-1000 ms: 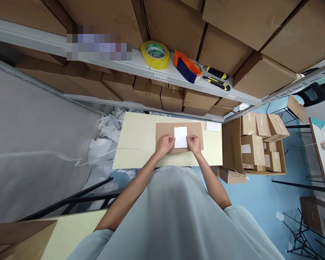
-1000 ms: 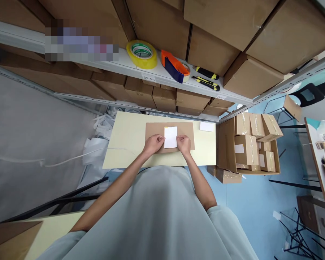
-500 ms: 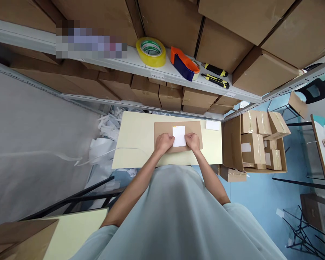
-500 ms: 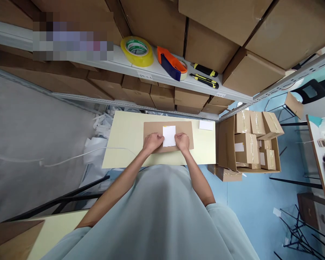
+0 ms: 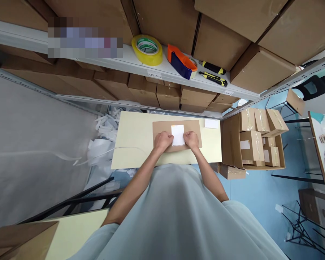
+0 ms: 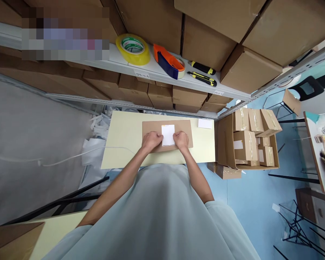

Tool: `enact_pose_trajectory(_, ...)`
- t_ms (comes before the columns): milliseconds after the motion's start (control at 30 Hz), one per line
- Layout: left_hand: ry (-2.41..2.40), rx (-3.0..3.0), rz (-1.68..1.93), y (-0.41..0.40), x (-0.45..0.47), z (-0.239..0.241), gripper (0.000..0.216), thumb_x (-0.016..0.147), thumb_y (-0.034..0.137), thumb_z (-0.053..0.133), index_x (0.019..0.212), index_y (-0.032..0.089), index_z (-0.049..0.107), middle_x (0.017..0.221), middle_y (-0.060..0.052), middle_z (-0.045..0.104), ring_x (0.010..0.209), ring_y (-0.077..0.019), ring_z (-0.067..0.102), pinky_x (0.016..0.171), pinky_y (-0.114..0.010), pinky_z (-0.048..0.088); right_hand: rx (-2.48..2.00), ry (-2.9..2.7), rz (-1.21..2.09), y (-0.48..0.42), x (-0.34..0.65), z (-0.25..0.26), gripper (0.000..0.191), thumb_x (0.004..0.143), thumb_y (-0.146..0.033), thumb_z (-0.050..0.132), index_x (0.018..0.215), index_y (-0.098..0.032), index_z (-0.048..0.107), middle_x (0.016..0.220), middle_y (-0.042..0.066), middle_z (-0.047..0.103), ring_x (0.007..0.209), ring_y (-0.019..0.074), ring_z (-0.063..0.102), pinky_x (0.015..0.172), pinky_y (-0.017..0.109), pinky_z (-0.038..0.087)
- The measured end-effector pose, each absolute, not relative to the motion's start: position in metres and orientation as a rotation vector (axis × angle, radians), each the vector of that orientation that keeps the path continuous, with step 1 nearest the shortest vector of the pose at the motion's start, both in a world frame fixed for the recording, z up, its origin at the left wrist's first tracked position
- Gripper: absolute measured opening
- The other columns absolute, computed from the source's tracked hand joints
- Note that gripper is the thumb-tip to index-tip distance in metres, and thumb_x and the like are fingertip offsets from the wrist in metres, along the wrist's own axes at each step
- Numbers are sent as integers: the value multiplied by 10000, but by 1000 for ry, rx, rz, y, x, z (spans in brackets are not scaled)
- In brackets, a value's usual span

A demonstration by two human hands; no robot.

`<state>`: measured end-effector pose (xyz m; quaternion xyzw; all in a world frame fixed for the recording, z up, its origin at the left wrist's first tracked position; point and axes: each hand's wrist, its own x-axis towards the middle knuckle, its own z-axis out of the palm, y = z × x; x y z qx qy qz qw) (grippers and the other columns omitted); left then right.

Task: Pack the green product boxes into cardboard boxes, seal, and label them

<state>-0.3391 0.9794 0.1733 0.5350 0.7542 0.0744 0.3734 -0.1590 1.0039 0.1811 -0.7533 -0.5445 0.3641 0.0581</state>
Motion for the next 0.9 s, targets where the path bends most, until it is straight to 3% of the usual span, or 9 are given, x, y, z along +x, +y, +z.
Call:
enact_pose_trajectory(400,1980,1516,100,973,-335,176,291,969,348,589,942,163,812,1083,-227,814,1044,-388,750,913,-446,557,-2260,-1798,1074,1008,-153,178,135,946,-182,680,946,-194,814,1035,122,840,1016,278,781,935,329,564)
enact_pose_trajectory(467,2009,1557,130,967,-336,177,303,971,353,612,1066,143,809,1125,-229,803,1091,-394,742,955,-464,573,-2187,-1867,1052,1005,-150,177,164,959,-179,668,1041,-189,809,1059,112,831,1049,271,768,974,340,570)
enact_pose_trajectory(533,1970,1707,240,960,-335,175,386,994,364,607,1246,127,778,1273,-232,775,1233,-397,703,1058,-486,561,-1980,-2052,943,998,-148,174,263,991,-216,657,1217,-170,784,1218,136,805,1185,281,729,1079,379,554)
enact_pose_trajectory(633,1748,2050,408,947,-334,167,564,1067,381,505,1566,142,616,1644,-202,584,1582,-386,465,1280,-542,406,-1577,-2424,702,981,-145,164,509,1065,-317,609,1536,-127,633,1643,198,574,1534,334,514,1272,483,435)
enact_pose_trajectory(700,1633,2173,407,938,-334,158,627,1101,387,426,1687,173,492,1771,-149,439,1695,-372,289,1359,-586,270,-1466,-2594,597,970,-141,156,602,1118,-349,524,1677,-127,488,1796,166,375,1678,342,316,1353,523,322)
enact_pose_trajectory(800,1628,2192,352,927,-339,144,661,1123,403,361,1743,176,400,1801,-114,376,1715,-374,238,1390,-606,178,-1473,-2698,510,960,-128,148,619,1171,-354,386,1754,-147,361,1840,101,285,1731,321,187,1402,533,205)
enact_pose_trajectory(900,1665,2184,347,921,-347,135,668,1130,391,333,1754,155,367,1806,-109,356,1716,-381,232,1396,-609,162,-1503,-2708,476,958,-113,146,613,1186,-352,329,1774,-179,319,1835,70,291,1734,309,185,1407,541,189)
